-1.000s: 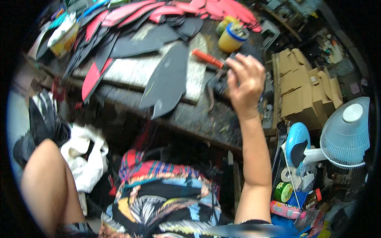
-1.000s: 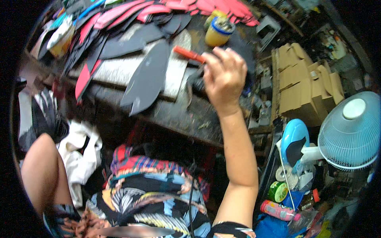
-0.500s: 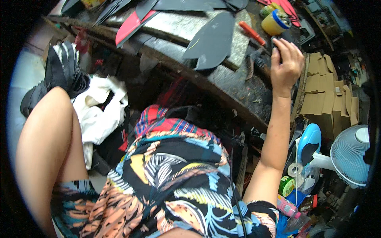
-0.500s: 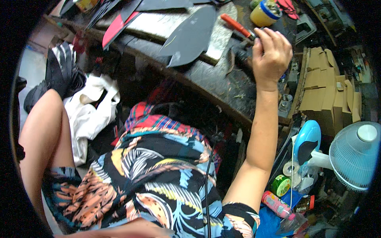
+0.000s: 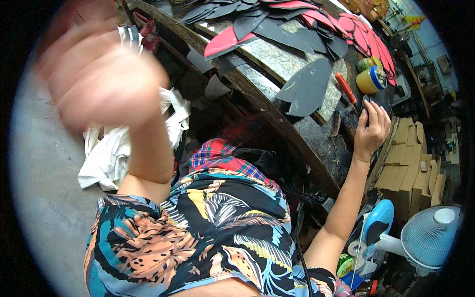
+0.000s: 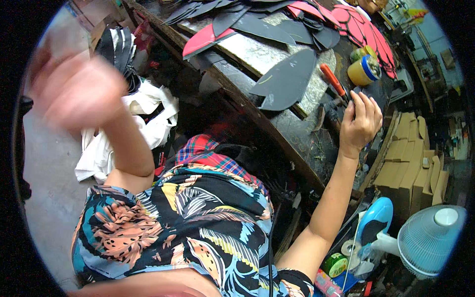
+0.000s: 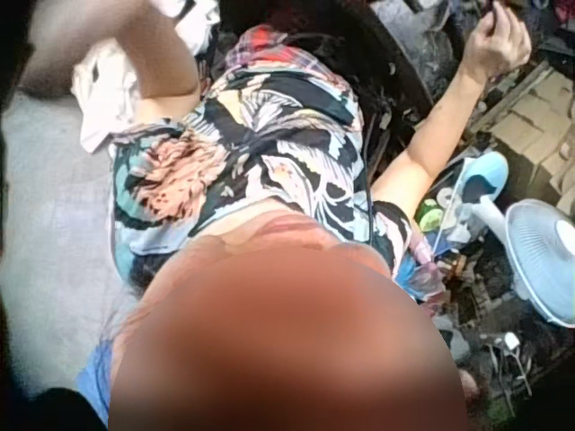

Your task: The person uses a red utility knife to trim the edges of pink and black shoe insoles at a workbench. They repeatedly pick up insoles, trim along the edges, flip them over, and place them back on the pile.

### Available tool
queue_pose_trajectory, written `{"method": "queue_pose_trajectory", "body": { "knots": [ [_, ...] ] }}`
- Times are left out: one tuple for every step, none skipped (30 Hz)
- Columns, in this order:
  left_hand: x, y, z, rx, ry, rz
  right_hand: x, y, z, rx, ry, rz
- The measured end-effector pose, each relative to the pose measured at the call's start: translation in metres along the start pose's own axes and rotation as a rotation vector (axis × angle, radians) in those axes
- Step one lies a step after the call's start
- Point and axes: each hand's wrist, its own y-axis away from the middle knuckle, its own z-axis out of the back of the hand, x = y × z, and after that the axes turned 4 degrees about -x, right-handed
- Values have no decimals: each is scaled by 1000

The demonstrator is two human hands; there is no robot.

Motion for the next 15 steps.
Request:
{"method": "queue_pose_trajectory", "body": {
  "knots": [
    [29, 25, -24, 111, -259, 79, 1, 0, 0, 4, 3, 3],
    [54, 51, -39, 327, -594, 44, 1, 0, 0, 12, 9, 2],
    [76, 71, -55, 337, -132, 235, 1, 0, 0, 19, 21, -5],
    [92, 89, -63, 591, -155, 239, 2, 0, 0, 18, 16, 5],
    [97, 109, -73, 646, -330, 280, 2, 0, 0, 23, 18, 5],
    [97, 121, -79, 703, -472, 252, 2, 0, 0, 23, 26, 8],
    [99, 127, -80, 758, -468, 302, 2, 0, 0, 29, 18, 5],
    [99, 129, -83, 861, -458, 352, 2, 0, 0, 27, 17, 1],
    [94, 131, -83, 855, -621, 191, 2, 0, 0, 27, 17, -3],
    [91, 129, -84, 826, -585, 200, 2, 0, 0, 21, 21, 1],
    [89, 126, -84, 846, -562, 240, 2, 0, 0, 31, 22, -9],
    [87, 123, -85, 863, -533, 278, 2, 1, 0, 31, 24, -11],
    [85, 119, -86, 877, -499, 324, 2, 1, 0, 37, 36, -17],
    [82, 116, -89, 896, -569, 326, 2, 1, 0, 30, 27, -13],
    [78, 114, -93, 913, -639, 325, 2, 1, 0, 30, 29, -13]
  ]
}}
